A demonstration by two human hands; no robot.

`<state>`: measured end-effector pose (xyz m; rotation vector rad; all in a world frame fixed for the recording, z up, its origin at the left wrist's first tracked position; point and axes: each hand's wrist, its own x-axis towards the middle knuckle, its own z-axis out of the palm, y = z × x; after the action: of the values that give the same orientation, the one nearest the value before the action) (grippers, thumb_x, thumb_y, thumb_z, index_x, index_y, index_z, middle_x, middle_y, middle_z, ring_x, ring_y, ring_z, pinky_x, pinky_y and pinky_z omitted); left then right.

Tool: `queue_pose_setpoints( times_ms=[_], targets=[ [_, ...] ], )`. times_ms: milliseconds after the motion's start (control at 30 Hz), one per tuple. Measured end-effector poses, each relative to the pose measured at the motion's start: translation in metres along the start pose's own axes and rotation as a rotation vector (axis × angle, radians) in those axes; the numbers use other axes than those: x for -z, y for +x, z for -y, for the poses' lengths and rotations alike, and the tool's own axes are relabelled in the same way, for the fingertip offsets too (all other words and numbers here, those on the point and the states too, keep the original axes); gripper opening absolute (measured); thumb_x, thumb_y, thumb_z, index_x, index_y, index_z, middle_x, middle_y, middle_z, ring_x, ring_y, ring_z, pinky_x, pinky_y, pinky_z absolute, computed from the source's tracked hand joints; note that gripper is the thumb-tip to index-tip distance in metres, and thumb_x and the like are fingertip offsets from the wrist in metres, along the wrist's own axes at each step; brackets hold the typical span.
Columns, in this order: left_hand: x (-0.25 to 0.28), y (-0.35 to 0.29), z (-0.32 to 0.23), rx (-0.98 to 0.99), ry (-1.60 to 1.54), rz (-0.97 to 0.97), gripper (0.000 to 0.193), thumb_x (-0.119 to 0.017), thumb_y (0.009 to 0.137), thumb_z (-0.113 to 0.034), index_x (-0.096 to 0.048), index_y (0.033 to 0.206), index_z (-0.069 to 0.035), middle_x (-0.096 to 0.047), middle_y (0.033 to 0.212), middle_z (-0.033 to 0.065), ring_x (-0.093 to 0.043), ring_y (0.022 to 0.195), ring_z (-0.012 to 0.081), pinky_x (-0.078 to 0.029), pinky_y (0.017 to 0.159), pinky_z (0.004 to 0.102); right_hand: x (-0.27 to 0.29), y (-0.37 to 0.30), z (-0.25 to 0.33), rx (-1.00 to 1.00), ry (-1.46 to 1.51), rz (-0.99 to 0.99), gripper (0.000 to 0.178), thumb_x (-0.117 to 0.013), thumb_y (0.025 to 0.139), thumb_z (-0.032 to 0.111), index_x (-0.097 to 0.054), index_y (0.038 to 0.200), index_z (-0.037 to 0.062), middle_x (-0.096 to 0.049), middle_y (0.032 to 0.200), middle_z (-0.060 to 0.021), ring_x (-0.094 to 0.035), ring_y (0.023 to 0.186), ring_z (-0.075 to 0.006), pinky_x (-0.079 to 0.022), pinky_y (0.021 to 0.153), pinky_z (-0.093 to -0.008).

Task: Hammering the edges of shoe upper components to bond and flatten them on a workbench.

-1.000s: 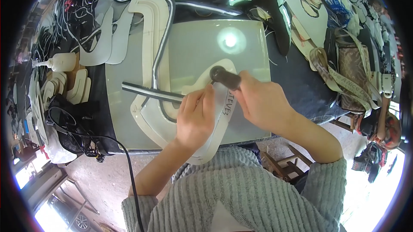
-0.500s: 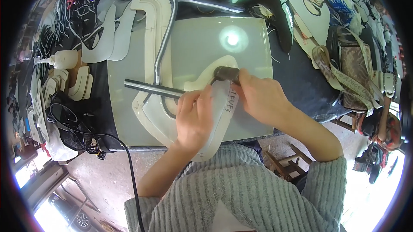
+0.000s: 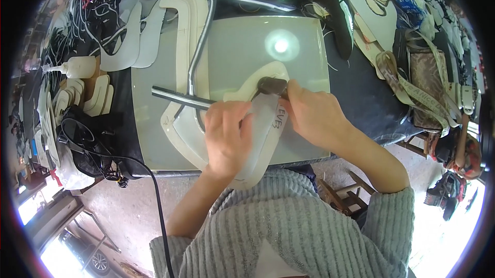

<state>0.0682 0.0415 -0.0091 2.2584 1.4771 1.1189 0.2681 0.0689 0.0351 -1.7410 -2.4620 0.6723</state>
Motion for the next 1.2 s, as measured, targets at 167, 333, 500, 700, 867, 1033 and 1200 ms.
queue_pose_setpoints(
  times_ms=[167,333,500,700,867,1033,1200],
  targets=[
    [-0.004,-0.004,0.005,-0.153,0.124,0.038,0.026,-0.071,0.079,0.007,-0.062,0.103,0.002,-0.067,0.091,0.0091,-0.064,0.085,0.0276,-0.052,0.086,0.0413,0.004,0.003,0.001,-0.018,0.015,0.009,0.025,-0.058,0.096,0.022,-0.048,0.097,-0.0010,-0.063,0.070,-0.0175,-0.064,0.061,-0.0393,-0.050,0.053,-0.0471],
    [-0.006,0.001,0.006,-0.233,0.171,0.025,0.027,-0.072,0.080,0.007,-0.061,0.104,0.002,-0.067,0.090,0.0102,-0.065,0.085,0.0272,-0.053,0.082,0.0403,-0.001,-0.001,0.009,0.117,0.019,-0.086,0.027,-0.055,0.099,0.025,-0.049,0.090,0.0002,-0.063,0.064,-0.0158,-0.065,0.055,-0.0350,-0.050,0.048,-0.0429],
    [-0.005,-0.005,0.005,-0.174,0.147,0.023,0.029,-0.072,0.079,0.007,-0.060,0.105,0.002,-0.067,0.090,0.0108,-0.065,0.085,0.0280,-0.053,0.081,0.0402,0.016,-0.002,0.021,0.037,0.090,-0.040,0.025,-0.057,0.097,0.022,-0.049,0.094,-0.0006,-0.063,0.067,-0.0169,-0.064,0.057,-0.0368,-0.050,0.051,-0.0446],
    [0.008,0.004,0.012,0.018,-0.050,0.046,0.037,-0.075,0.077,0.004,-0.058,0.109,0.001,-0.068,0.092,0.0091,-0.065,0.086,0.0288,-0.049,0.088,0.0411,-0.001,-0.002,0.006,-0.050,0.014,-0.010,0.027,-0.059,0.096,0.021,-0.048,0.099,-0.0029,-0.063,0.070,-0.0187,-0.064,0.060,-0.0388,-0.051,0.053,-0.0460],
    [0.013,0.002,0.018,-0.082,-0.091,0.156,0.037,-0.074,0.078,0.005,-0.057,0.111,0.000,-0.069,0.094,0.0085,-0.064,0.085,0.0300,-0.049,0.087,0.0398,-0.002,-0.006,0.008,-0.078,0.020,0.008,0.026,-0.059,0.096,0.021,-0.048,0.098,-0.0031,-0.064,0.071,-0.0192,-0.065,0.061,-0.0391,-0.051,0.054,-0.0470],
    [0.013,0.002,0.021,-0.167,-0.038,0.171,0.039,-0.075,0.078,0.002,-0.057,0.112,-0.002,-0.069,0.094,0.0101,-0.065,0.085,0.0294,-0.051,0.082,0.0368,0.001,-0.003,0.010,-0.094,0.063,0.012,0.024,-0.057,0.096,0.021,-0.048,0.099,-0.0011,-0.065,0.072,-0.0196,-0.065,0.065,-0.0410,-0.051,0.057,-0.0493],
    [0.022,0.016,0.028,0.218,-0.249,0.240,0.041,-0.077,0.077,0.000,-0.057,0.113,-0.002,-0.068,0.092,0.0099,-0.064,0.084,0.0277,-0.052,0.079,0.0353,-0.003,-0.006,0.011,-0.141,0.044,0.020,0.024,-0.057,0.096,0.021,-0.047,0.099,-0.0001,-0.065,0.072,-0.0197,-0.065,0.066,-0.0413,-0.052,0.058,-0.0490]
  ],
)
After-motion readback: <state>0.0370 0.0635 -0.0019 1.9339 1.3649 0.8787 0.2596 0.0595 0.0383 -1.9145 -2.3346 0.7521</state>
